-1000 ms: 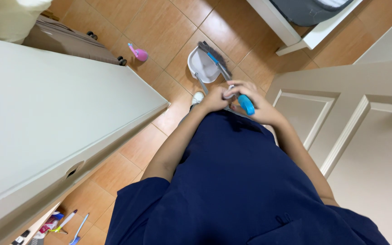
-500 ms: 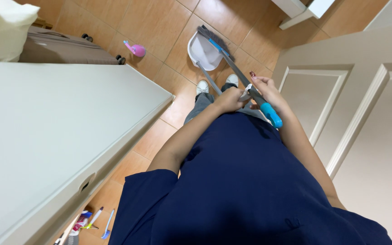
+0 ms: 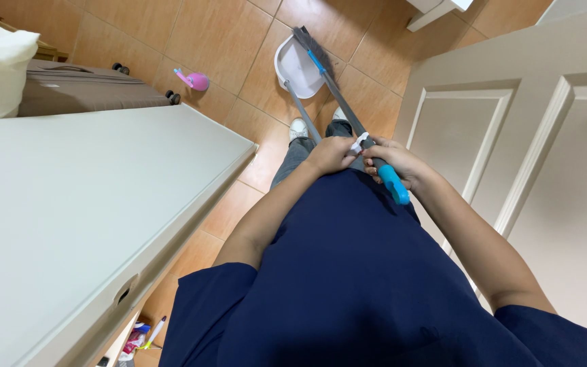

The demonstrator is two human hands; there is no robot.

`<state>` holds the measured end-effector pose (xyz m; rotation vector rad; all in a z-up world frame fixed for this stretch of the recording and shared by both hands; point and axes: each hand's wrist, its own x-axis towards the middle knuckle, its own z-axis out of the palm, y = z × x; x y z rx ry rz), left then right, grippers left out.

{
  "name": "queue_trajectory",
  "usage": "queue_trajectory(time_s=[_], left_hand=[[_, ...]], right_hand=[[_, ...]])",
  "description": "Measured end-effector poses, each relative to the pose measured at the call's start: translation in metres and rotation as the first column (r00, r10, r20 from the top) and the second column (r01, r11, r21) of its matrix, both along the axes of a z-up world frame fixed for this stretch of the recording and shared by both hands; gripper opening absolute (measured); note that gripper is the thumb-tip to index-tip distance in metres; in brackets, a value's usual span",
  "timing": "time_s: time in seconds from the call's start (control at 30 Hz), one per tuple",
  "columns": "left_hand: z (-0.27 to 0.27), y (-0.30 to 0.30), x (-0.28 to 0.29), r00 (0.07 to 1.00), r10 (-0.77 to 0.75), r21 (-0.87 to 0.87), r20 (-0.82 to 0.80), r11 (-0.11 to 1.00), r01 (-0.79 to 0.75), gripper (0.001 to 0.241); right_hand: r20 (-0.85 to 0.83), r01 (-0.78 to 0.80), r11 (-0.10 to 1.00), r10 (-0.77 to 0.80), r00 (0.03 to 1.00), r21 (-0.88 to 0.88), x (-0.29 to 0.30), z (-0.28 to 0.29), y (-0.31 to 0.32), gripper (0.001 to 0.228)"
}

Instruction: The person sweeps the tiled floor of a bedroom using a broom and dustpan. They gather debris into the dustpan and move around the room to clean different areas, including near a bed and a door.

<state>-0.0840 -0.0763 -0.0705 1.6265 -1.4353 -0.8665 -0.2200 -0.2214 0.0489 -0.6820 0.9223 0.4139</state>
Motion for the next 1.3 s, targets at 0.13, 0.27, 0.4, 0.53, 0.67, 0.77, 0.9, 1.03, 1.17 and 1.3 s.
queue_trajectory(time_s=[0.13, 0.27, 0.4, 0.53, 0.67, 0.77, 0.9, 1.03, 1.17, 1.3], left_hand=[[-0.003, -0.006, -0.001, 0.997, -0.046, 0.009, 0.063, 0.999, 0.045, 0.017], [-0.007, -0.010, 0.002, 0.985, -0.100, 0.042, 0.138, 0.995, 0.095, 0.019], [-0.008, -0.016, 0.005, 0.982, -0.093, 0.055, 0.166, 0.995, 0.085, 0.017], [-0.003, -0.020, 0.010, 0.984, -0.066, 0.084, 0.167, 0.995, 0.053, 0.019], [-0.006, -0.024, 0.014, 0.988, 0.020, 0.055, 0.154, 0.998, -0.028, 0.020], [-0.009, -0.024, 0.017, 0.987, 0.047, 0.076, 0.152, 0.995, -0.059, 0.021], [-0.016, -0.024, 0.022, 0.985, 0.054, 0.096, 0.164, 0.993, -0.071, 0.021], [-0.022, -0.011, 0.031, 0.974, 0.083, 0.060, 0.210, 0.993, -0.098, 0.023], [-0.008, 0.002, 0.035, 0.974, 0.173, 0.103, 0.146, 0.977, -0.188, 0.022], [0.011, 0.000, 0.036, 0.946, 0.309, 0.216, -0.104, 0.935, -0.281, 0.024]], right_hand=[[0.015, -0.033, 0.999, 0.033, 0.999, 0.007, -0.005, 0.008, -0.009, 0.042], [0.043, -0.012, 0.998, 0.009, 0.999, 0.064, -0.007, 0.018, -0.013, 0.045], [0.116, 0.028, 0.991, -0.043, 0.992, 0.133, -0.012, 0.005, -0.023, 0.044], [0.217, 0.049, 0.986, -0.083, 0.973, 0.160, -0.010, 0.000, -0.029, 0.047], [0.282, 0.112, 0.936, -0.212, 0.935, 0.333, -0.004, -0.008, -0.036, 0.044], [0.305, 0.131, 0.893, -0.281, 0.910, 0.430, -0.001, -0.015, -0.038, 0.042], [0.329, 0.102, 0.878, -0.280, 0.902, 0.469, 0.008, -0.014, -0.038, 0.043], [0.312, 0.035, 0.954, -0.132, 0.941, 0.299, 0.027, -0.026, -0.035, 0.048], [0.187, -0.101, 0.990, 0.081, 0.979, 0.101, 0.051, -0.026, -0.027, 0.060], [0.176, -0.110, 0.993, 0.101, 0.979, 0.045, 0.061, -0.038, -0.028, 0.075]])
